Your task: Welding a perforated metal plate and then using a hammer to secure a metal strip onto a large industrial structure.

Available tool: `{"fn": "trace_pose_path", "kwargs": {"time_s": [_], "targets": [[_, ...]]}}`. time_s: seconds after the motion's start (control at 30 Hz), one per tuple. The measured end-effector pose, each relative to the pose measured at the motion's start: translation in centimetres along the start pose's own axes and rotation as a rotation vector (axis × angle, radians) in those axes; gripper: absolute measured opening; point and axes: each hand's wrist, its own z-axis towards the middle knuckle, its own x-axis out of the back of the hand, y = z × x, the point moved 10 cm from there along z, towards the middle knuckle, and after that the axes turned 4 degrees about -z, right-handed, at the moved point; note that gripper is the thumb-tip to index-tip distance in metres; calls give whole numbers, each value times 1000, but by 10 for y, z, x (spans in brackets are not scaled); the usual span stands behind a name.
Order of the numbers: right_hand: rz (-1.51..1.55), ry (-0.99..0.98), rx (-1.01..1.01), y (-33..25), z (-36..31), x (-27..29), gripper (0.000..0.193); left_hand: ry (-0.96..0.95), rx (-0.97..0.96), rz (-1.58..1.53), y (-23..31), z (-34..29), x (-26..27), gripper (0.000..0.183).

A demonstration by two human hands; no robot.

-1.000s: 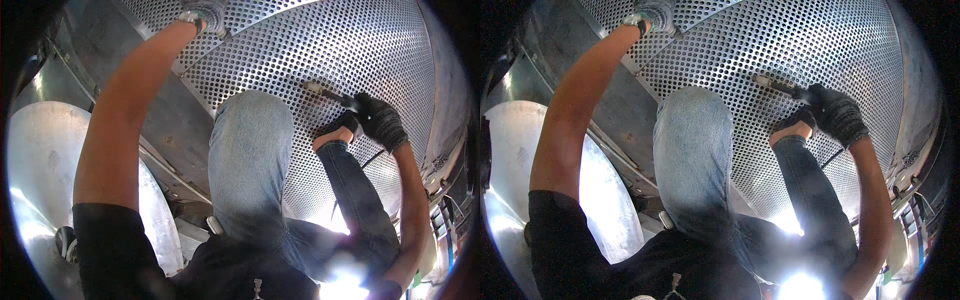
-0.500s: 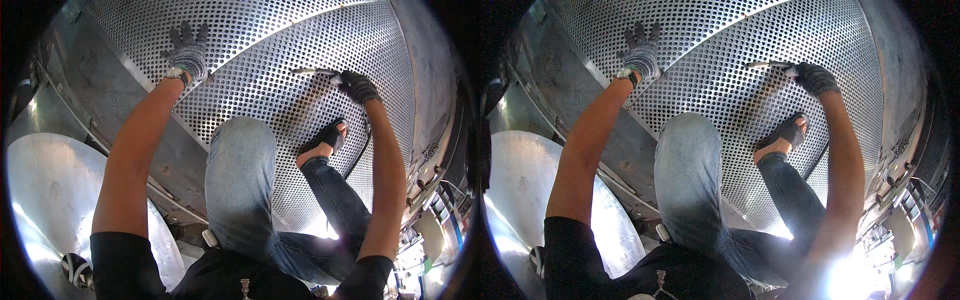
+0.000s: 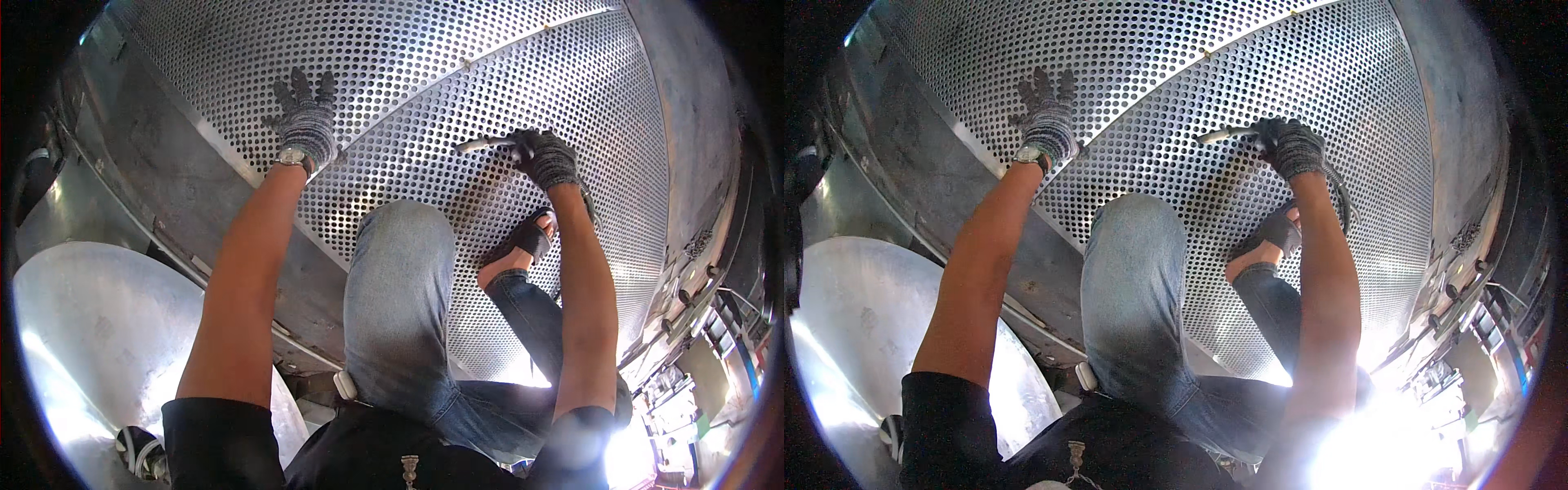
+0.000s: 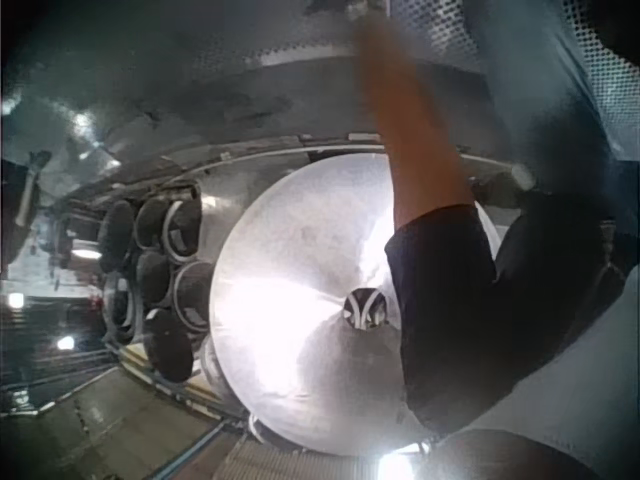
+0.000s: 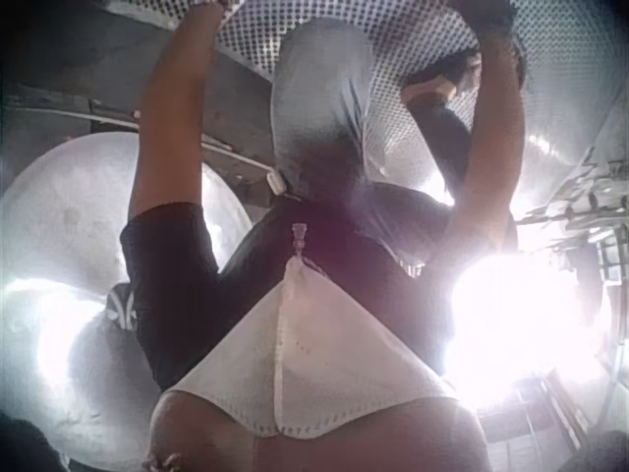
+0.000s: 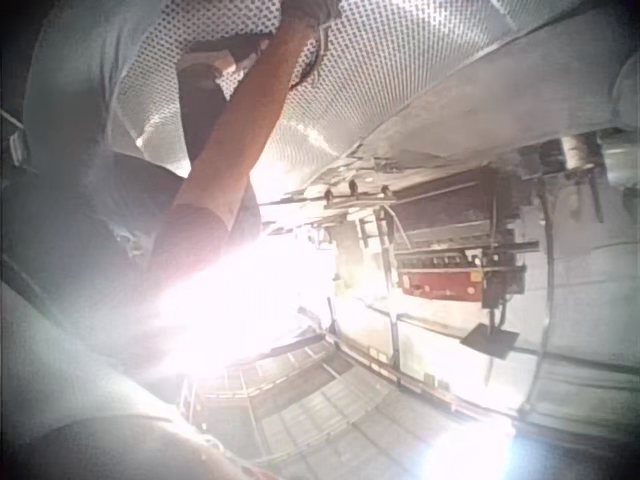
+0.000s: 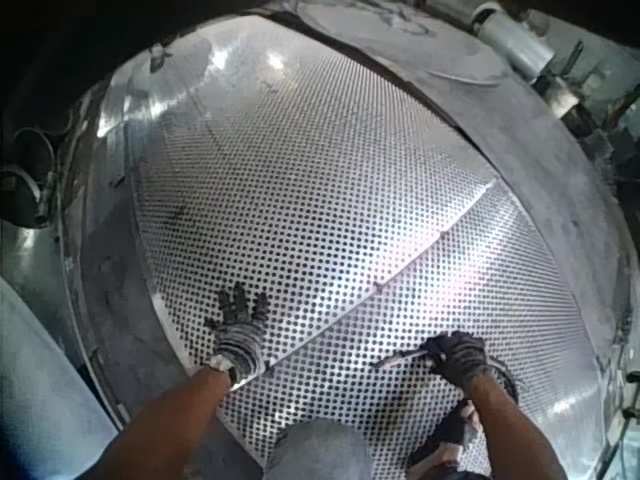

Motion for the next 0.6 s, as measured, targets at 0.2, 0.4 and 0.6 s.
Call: {"fn": "trace_pose_path", "kwargs": {"time_s": [0.2,0.4,0.6], "targets": [[149,-204,57,-15,4,2,58,51,-31,-7,7,3,2,136],[977,-348,99,-109,-35,39,43,73,-36,-46,3,5,2,148],[650,-212,170,-145,-48,-2,33,108,-44,-73,5,4,2,143]]}}
